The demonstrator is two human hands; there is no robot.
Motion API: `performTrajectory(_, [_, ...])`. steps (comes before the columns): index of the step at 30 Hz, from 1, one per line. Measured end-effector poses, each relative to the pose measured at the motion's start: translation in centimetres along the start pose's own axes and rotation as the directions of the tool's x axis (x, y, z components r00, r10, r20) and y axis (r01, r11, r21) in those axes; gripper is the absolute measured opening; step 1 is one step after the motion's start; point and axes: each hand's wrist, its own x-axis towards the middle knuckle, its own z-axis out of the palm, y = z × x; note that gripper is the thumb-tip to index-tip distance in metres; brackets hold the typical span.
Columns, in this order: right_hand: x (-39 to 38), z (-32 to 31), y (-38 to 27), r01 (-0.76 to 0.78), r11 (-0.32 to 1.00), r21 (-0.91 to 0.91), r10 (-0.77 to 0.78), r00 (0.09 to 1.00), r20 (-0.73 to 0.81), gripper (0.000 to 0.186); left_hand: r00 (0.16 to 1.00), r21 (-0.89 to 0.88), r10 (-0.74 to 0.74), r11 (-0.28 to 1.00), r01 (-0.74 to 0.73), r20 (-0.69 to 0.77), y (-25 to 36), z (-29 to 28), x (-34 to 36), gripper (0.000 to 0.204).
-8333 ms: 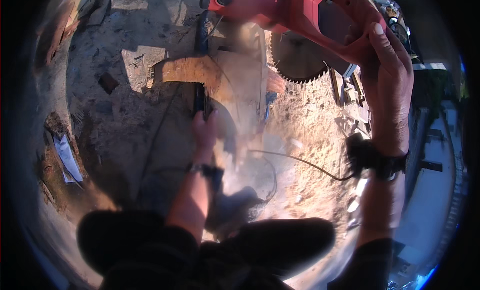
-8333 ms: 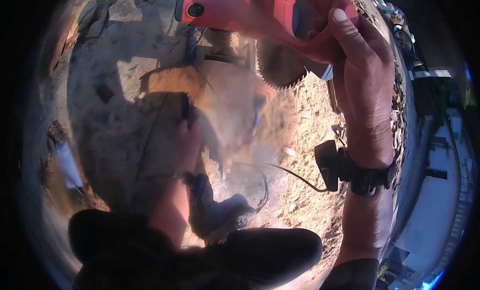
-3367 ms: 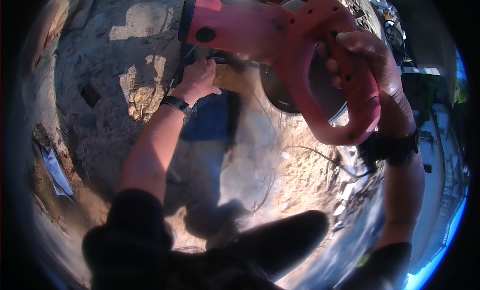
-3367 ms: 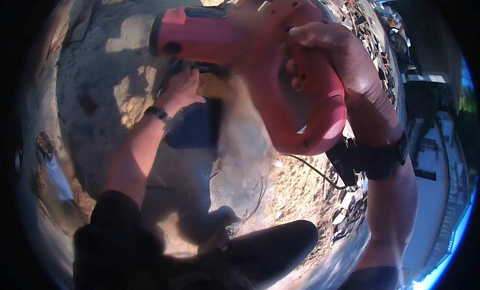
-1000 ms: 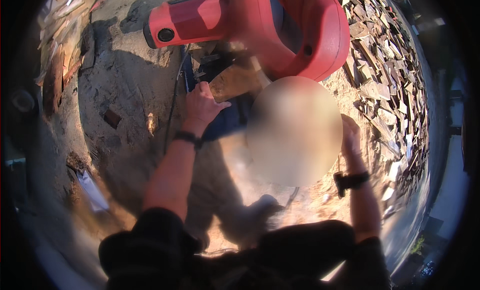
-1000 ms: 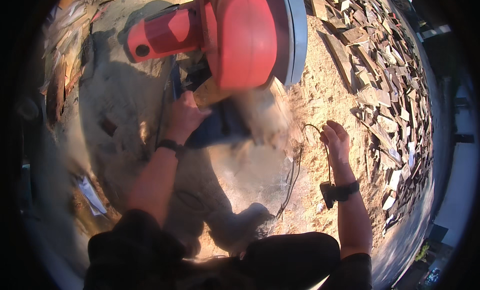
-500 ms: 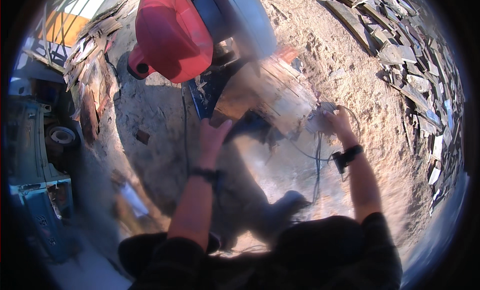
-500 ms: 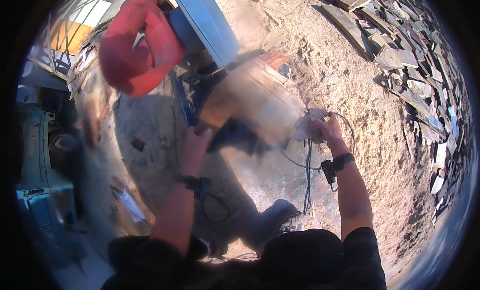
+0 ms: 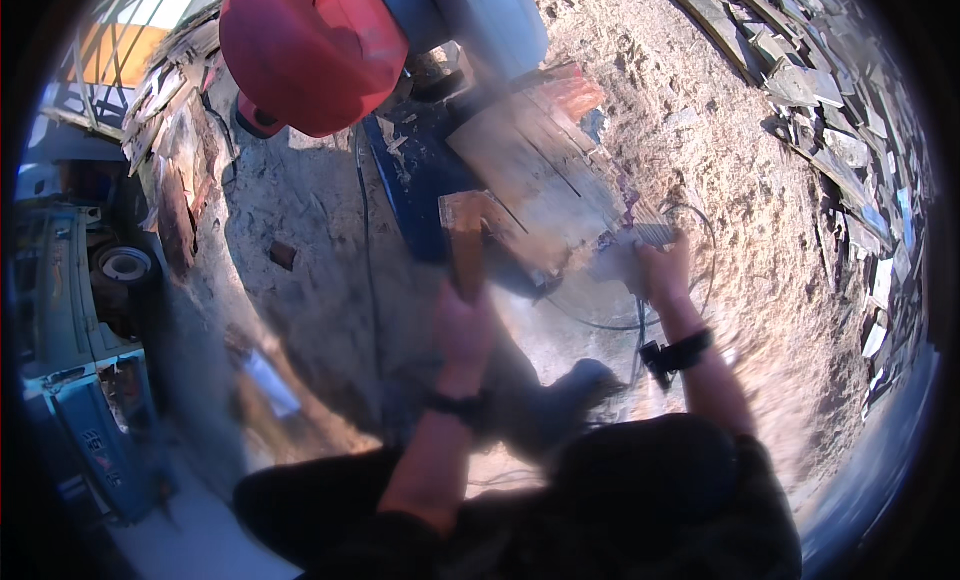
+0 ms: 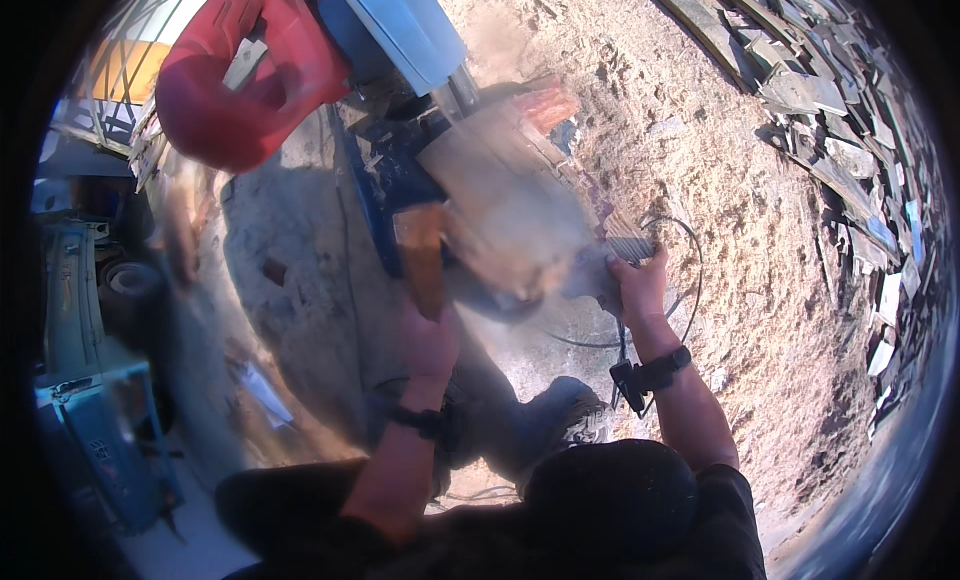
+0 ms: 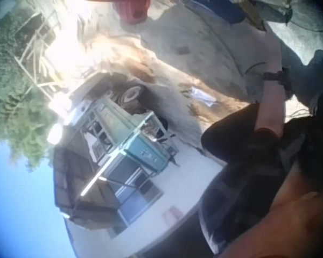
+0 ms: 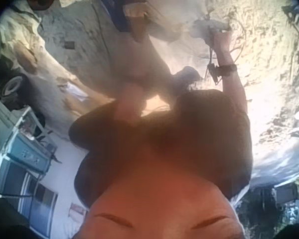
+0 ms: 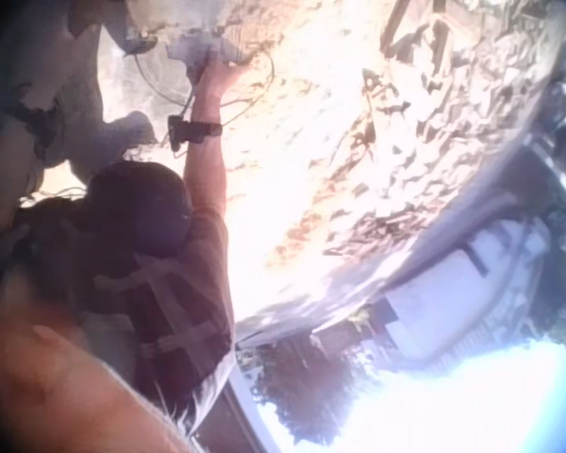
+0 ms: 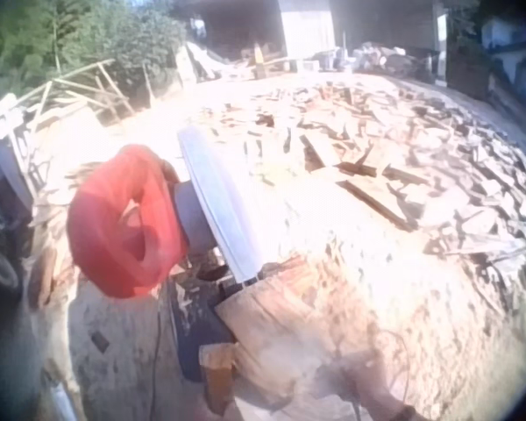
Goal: The person uses a circular saw to cut through pieces of wood on a stand, positioning the wood and bringing the blade down to make cuts.
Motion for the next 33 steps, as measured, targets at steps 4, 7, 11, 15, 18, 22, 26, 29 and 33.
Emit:
performTrajectory(4, [0.7, -1.3, 0.2, -0.019, 0.988, 0.151, 0.022, 1.0, -0.022, 0.066, 0.994, -0.484, -0.043, 0.871, 0.087, 0.101, -5.8, -0.5, 1.8, 0.027])
performTrajectory(7, [0.8, -1.5, -0.8, -0.004, 0.996, 0.093, 0.005, 1.0, -0.011, 0.064, 0.948, -0.816, -0.163, 0.483, 0.318, 0.273, -6.5, -3.6, 3.6, 0.014])
performTrajectory(11, [1.8, -0.6, 1.8, -0.022, 0.985, 0.17, 0.017, 0.999, 0.031, 0.064, 0.859, -0.787, -0.22, 0.346, 0.511, 0.462, -6.3, -4.9, 2.0, 0.008])
performTrajectory(15, [2.5, -1.1, 3.9, -0.028, 0.958, 0.287, 0.013, 0.999, 0.052, 0.065, 0.834, -0.845, -0.221, 0.069, 0.53, 0.505, -5.7, -4.5, 2.1, 0.008])
performTrajectory(18, [1.3, -0.9, 1.7, 0.022, 0.988, 0.155, -0.027, 0.999, 0.031, 0.063, 0.86, -0.858, -0.244, 0.152, 0.49, 0.448, -5.8, -6.1, 3.3, 0.008])
performTrajectory(22, [3.3, -2.3, 0.5, 0.229, 0.965, 0.124, -0.236, 0.971, 0.044, 0.064, 0.94, -0.482, 0.001, 0.859, 0.173, 0.341, -6.9, -9.5, 5.5, 0.008])
performTrajectory(26, [4.6, -5.0, -1.0, 0.253, 0.965, -0.065, -0.248, 0.965, 0.082, 0.063, 0.885, 0.224, -0.08, 0.974, -0.028, 0.459, -7.7, -19.2, 9.8, 0.04])
performTrajectory(29, [4.6, -6.5, 0.0, 0.294, 0.948, -0.121, -0.289, 0.956, 0.057, 0.063, 0.867, 0.041, 0.029, 0.998, -0.057, 0.498, -17.1, -25.4, 16.4, 0.033])
performTrajectory(33, [3.5, -6.8, 1.9, 0.365, 0.907, -0.21, -0.377, 0.926, -0.019, 0.062, 0.979, 0.421, -0.062, 0.907, -0.025, 0.192, -12.8, -32.6, 21.2, 0.029])
